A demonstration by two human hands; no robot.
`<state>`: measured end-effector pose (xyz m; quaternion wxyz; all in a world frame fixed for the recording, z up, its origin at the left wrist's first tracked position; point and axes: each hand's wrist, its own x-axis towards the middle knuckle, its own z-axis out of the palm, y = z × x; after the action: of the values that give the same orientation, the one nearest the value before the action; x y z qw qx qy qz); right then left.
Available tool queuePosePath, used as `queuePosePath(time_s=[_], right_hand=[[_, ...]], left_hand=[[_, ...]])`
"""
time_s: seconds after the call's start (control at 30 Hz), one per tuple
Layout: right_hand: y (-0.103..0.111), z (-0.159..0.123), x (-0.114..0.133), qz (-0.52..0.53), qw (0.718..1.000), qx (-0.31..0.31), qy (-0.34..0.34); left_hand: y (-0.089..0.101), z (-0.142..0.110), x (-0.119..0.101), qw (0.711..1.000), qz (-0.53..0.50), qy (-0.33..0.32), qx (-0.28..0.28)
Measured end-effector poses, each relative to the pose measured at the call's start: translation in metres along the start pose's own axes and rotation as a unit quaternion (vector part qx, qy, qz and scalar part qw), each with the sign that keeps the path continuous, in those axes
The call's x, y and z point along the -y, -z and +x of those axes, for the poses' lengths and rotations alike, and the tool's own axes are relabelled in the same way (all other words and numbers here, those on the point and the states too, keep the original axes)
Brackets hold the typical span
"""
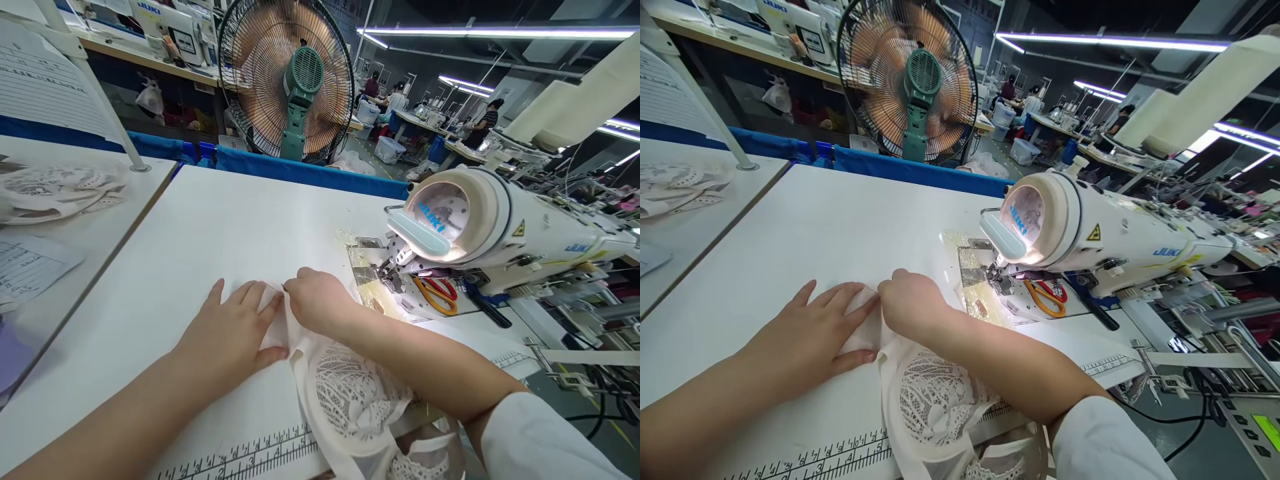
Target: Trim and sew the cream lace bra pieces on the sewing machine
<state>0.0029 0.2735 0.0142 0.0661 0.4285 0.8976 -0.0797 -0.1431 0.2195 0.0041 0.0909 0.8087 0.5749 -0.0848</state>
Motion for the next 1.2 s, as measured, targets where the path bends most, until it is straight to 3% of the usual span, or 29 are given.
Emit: queuePosePath(time_s=[0.17, 0.6, 0.93, 1.2], right_hand=[[-0.004, 0.008, 0.002, 0.019, 0.999, -0.046, 0.002], [-0.019, 0.021, 0.004, 0.008, 0.997, -0.071, 0.022], [-0.018, 0.023, 0.001, 0.018, 0.997, -0.061, 0.040], [-0.009, 0.016, 0.002, -0.005, 0.999, -0.021, 0.045]], left_hand=[[-0.001, -0.003, 0.000, 1.000, -0.006, -0.008, -0.005], [-0.002, -0.002, 0.003, 0.999, -0.004, -0.033, -0.035], [-0.003, -0.002, 0.000, 1.000, -0.014, -0.023, 0.000], [0.000, 0.000, 0.003, 0.999, -0.021, -0.033, -0.006]])
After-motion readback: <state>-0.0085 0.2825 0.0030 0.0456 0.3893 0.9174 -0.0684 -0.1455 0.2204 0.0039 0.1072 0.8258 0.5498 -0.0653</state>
